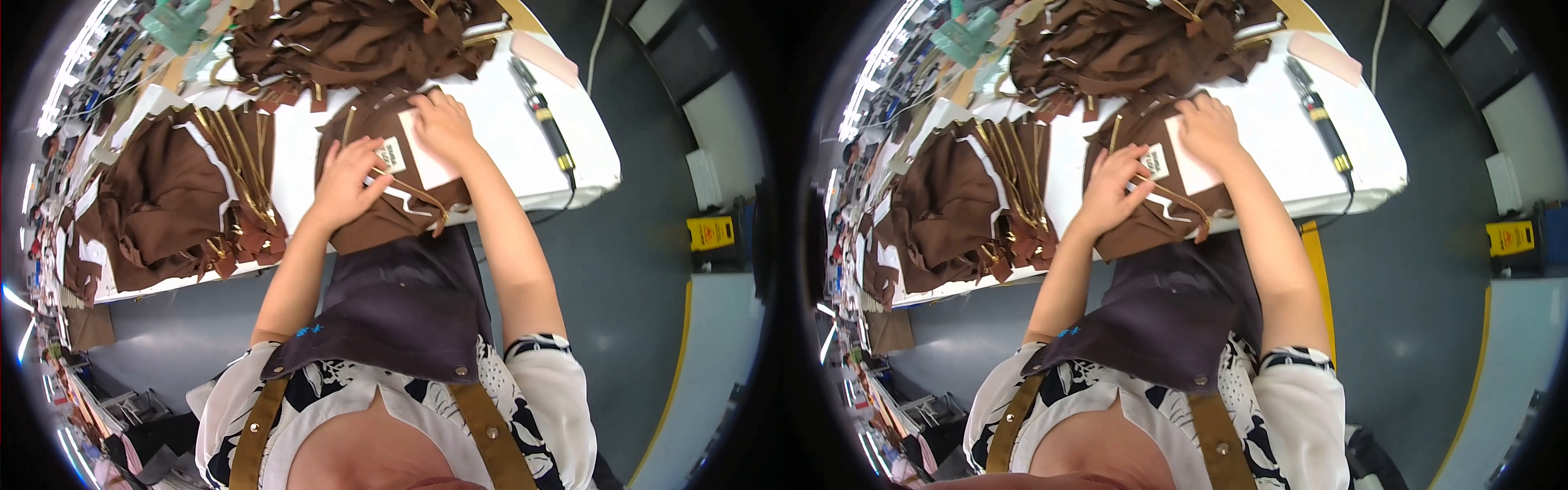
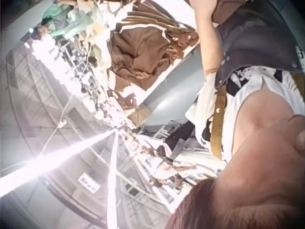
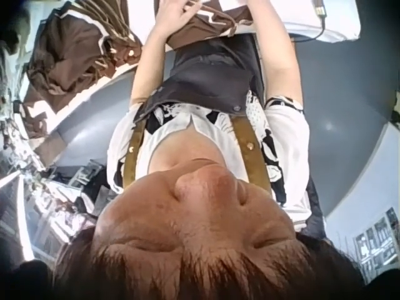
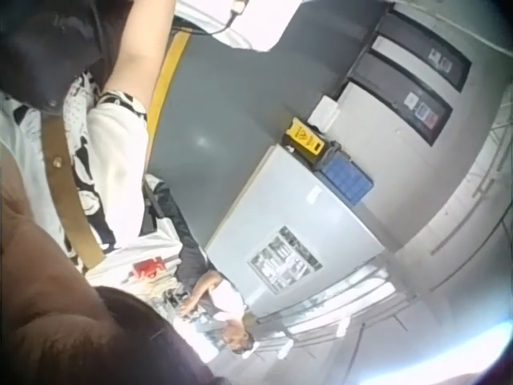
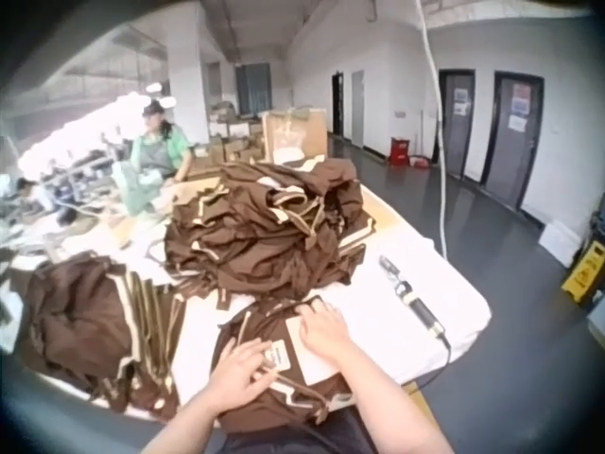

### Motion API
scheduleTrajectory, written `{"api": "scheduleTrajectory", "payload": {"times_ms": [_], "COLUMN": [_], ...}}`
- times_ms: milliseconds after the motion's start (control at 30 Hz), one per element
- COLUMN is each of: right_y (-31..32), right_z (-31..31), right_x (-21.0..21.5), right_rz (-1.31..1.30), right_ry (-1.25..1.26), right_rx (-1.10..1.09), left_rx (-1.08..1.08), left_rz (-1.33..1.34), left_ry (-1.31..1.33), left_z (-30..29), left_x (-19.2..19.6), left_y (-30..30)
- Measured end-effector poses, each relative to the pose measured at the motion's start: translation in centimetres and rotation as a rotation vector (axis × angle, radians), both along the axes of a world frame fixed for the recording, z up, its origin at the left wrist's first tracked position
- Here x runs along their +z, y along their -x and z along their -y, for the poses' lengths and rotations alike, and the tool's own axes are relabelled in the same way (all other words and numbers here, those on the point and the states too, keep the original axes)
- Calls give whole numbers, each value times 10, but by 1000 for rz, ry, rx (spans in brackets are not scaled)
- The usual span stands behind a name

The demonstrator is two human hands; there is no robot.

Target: Assembling and finishing bag components by attaching labels and using a handheld tool.

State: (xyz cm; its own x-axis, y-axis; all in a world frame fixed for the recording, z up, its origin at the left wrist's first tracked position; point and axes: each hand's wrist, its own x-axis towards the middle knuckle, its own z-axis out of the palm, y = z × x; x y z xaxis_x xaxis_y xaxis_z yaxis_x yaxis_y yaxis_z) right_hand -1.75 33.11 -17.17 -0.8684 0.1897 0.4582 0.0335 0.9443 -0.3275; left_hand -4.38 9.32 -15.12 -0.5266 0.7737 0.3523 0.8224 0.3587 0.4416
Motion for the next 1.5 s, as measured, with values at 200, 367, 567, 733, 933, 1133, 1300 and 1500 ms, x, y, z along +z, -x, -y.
{"api": "scheduleTrajectory", "payload": {"times_ms": [200, 367, 567, 733, 933, 1133, 1300, 1500], "right_y": [-34, -25, -23, -23, -25, -26, -26, -26], "right_z": [-17, -7, -7, -8, -5, -5, -5, -6], "right_x": [-14, -2, 2, -1, -1, 2, 2, 2], "right_rz": [-45, 16, 15, -36, -50, -37, -47, -55], "right_ry": [35, 89, 74, 59, 66, 81, 81, 73], "right_rx": [-31, -3, 0, 14, 11, 9, 12, 13], "left_rx": [-62, -24, -23, -13, -15, -6, -2, -5], "left_rz": [19, -7, -61, -94, -86, -67, -83, -81], "left_ry": [5, 28, 70, 67, 67, 44, 45, 44], "left_z": [-19, -5, -9, -10, -9, -9, -9, -10], "left_x": [-17, -8, -5, -6, -5, -5, -4, -3], "left_y": [-13, -17, -13, -14, -15, -17, -17, -17]}}
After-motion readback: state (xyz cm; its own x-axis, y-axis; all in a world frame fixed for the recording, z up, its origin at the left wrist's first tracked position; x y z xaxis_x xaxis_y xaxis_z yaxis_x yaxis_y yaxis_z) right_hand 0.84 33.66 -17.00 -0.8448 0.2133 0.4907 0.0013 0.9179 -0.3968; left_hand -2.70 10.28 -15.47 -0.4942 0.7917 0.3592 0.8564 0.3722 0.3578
